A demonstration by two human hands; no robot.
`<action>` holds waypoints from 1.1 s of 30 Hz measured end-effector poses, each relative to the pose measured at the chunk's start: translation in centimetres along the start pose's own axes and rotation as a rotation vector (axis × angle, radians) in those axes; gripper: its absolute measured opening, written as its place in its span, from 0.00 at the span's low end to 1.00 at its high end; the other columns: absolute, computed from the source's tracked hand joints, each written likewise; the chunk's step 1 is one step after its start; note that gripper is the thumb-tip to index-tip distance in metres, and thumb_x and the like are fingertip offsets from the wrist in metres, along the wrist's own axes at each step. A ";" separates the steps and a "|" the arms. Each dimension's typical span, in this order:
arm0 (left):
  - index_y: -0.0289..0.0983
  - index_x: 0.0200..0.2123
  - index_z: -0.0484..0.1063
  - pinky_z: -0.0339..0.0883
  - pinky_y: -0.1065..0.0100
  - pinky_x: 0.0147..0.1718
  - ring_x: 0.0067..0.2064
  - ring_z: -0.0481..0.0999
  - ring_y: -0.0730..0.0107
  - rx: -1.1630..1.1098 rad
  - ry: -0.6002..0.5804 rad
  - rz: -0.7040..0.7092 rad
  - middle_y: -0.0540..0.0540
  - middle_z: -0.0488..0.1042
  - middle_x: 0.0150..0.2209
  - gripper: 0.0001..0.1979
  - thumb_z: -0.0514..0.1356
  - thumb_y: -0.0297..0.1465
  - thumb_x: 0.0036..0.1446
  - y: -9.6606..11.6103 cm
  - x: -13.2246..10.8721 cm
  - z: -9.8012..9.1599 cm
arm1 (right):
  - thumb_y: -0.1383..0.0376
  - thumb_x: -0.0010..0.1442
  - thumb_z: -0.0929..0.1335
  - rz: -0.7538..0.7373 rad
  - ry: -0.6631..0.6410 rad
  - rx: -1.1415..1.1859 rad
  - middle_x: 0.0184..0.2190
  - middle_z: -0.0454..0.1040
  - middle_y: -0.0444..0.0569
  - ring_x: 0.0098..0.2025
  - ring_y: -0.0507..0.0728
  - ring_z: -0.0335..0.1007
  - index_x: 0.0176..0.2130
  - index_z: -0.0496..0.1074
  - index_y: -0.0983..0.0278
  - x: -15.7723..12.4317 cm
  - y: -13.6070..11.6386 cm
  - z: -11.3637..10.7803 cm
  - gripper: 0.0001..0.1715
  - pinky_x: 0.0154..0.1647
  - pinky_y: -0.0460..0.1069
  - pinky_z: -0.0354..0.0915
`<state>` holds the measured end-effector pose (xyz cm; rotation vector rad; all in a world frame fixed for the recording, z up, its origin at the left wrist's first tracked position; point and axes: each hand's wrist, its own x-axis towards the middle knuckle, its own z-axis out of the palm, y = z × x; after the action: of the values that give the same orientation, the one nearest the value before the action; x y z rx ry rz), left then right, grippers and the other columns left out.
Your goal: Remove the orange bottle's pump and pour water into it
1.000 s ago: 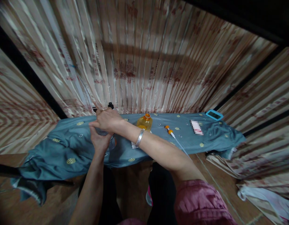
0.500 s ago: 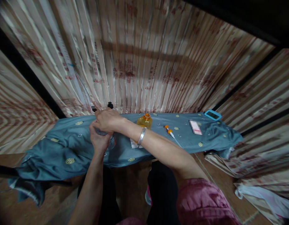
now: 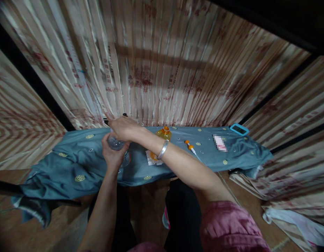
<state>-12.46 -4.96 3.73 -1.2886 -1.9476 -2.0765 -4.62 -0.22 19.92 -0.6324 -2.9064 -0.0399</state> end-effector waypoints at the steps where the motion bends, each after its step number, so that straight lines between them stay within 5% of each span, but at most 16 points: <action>1: 0.40 0.52 0.60 0.63 0.59 0.51 0.50 0.70 0.59 -0.001 0.000 0.000 0.44 0.68 0.49 0.37 0.69 0.38 0.37 0.0 0.0 0.0 | 0.68 0.58 0.67 0.002 0.020 0.030 0.36 0.80 0.62 0.40 0.67 0.75 0.46 0.71 0.72 -0.3 0.1 -0.5 0.16 0.37 0.54 0.64; 4: 0.39 0.53 0.60 0.64 0.59 0.51 0.50 0.70 0.59 0.018 -0.007 -0.006 0.43 0.68 0.49 0.38 0.69 0.39 0.38 0.0 0.0 0.0 | 0.66 0.59 0.67 0.042 0.134 0.169 0.38 0.78 0.57 0.40 0.63 0.74 0.48 0.69 0.70 -2.3 0.6 -1.6 0.16 0.39 0.52 0.62; 7: 0.38 0.53 0.60 0.63 0.58 0.51 0.51 0.69 0.58 0.026 -0.002 0.002 0.42 0.68 0.50 0.38 0.69 0.39 0.38 0.0 -0.1 0.0 | 0.59 0.59 0.68 0.142 0.254 0.385 0.35 0.77 0.49 0.35 0.56 0.73 0.45 0.68 0.66 -6.5 1.2 -0.4 0.17 0.36 0.48 0.64; 12: 0.39 0.53 0.60 0.62 0.59 0.52 0.51 0.69 0.58 0.023 0.006 0.013 0.43 0.68 0.50 0.38 0.69 0.38 0.37 -0.3 0.0 0.1 | 0.53 0.57 0.69 0.513 0.448 0.716 0.36 0.77 0.48 0.35 0.55 0.76 0.42 0.65 0.65 -17.1 3.8 8.1 0.20 0.35 0.50 0.71; 18: 0.39 0.54 0.59 0.62 0.58 0.54 0.53 0.68 0.57 0.044 0.002 0.005 0.43 0.67 0.51 0.39 0.70 0.37 0.37 0.0 0.0 -0.1 | 0.61 0.62 0.67 1.002 0.559 0.695 0.35 0.74 0.45 0.30 0.53 0.73 0.42 0.70 0.66 -26.8 9.2 17.3 0.11 0.30 0.51 0.71; 26: 0.40 0.60 0.48 0.58 0.55 0.58 0.59 0.63 0.54 0.017 0.003 0.004 0.37 0.62 0.57 0.51 0.71 0.36 0.34 0.4 -0.3 -0.3 | 0.61 0.61 0.67 1.204 0.499 0.438 0.43 0.74 0.49 0.40 0.57 0.73 0.45 0.70 0.65 -27.9 15.0 20.9 0.13 0.40 0.57 0.70; 33: 0.38 0.63 0.41 0.60 0.52 0.56 0.60 0.63 0.48 0.115 -0.016 -0.151 0.32 0.58 0.60 0.61 0.73 0.39 0.29 -0.4 -1.4 -0.3 | 0.59 0.59 0.68 1.120 0.612 0.283 0.54 0.67 0.53 0.55 0.65 0.64 0.52 0.66 0.64 -27.9 13.7 22.5 0.22 0.53 0.66 0.60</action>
<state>-11.89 -5.82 2.62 -1.1741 -2.1988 -1.9872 22.50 2.18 -7.06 -1.6882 -1.6372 0.2575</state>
